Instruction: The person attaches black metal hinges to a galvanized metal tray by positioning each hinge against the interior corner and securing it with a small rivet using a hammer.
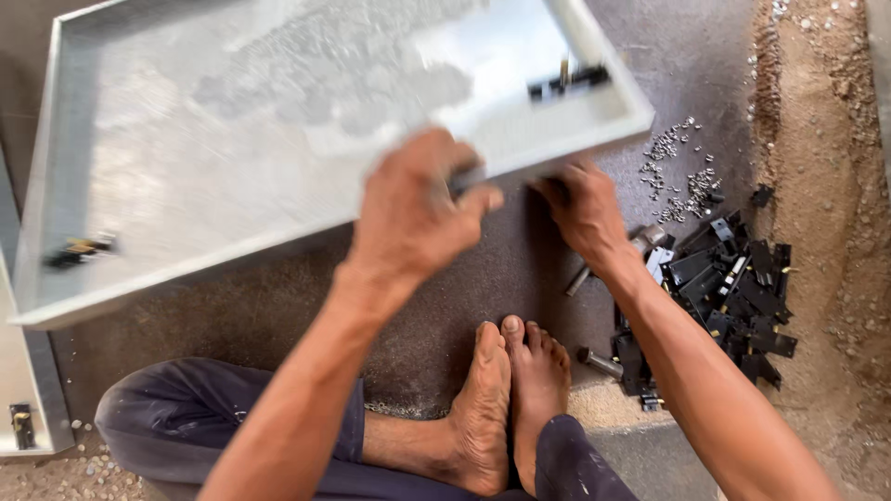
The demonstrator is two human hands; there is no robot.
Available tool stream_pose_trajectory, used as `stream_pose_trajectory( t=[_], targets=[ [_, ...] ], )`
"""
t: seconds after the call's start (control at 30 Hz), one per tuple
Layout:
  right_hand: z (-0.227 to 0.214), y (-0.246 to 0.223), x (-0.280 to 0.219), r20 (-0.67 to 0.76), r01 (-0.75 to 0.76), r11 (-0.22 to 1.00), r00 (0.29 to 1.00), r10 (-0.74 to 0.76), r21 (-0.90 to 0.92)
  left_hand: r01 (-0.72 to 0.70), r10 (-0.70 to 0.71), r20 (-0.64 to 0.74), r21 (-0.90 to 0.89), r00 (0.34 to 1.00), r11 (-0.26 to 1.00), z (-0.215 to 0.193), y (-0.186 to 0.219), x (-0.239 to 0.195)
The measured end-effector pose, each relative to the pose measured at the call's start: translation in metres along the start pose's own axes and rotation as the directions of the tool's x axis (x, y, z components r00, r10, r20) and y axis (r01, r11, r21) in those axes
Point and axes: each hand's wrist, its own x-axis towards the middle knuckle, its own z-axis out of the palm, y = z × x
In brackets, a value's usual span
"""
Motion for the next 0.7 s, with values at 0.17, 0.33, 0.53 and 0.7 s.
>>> stream_pose_trajectory(
  t=[0.17, 0.33, 0.53, 0.7],
  targets=[
    [-0.044, -0.008, -0.058, -0.098, -0.383, 0.923, 0.918, 0.385, 0.034, 0.085, -0.090, 0.059, 0.090, 0.994, 0.992, 0.077, -0.053, -0.035],
    [-0.032, -0.012, -0.067, -0.128, -0.192, 0.975, 0.970, 0.205, 0.108, 0.086, -0.087, 0.030, 0.030, 0.996, 0.996, 0.060, -0.044, -0.034],
    [0.031, -0.007, 0.010, -0.149, -0.028, 0.997, 0.989, 0.018, -0.068, -0.104, 0.111, -0.104, 0.070, 0.988, 0.992, -0.014, 0.000, 0.013],
    [-0.006, -0.019, -0.026, -0.142, -0.026, 0.999, 0.990, 0.021, -0.033, 0.039, -0.041, 0.057, 0.029, 0.998, 0.999, 0.016, -0.014, 0.002]
  ],
)
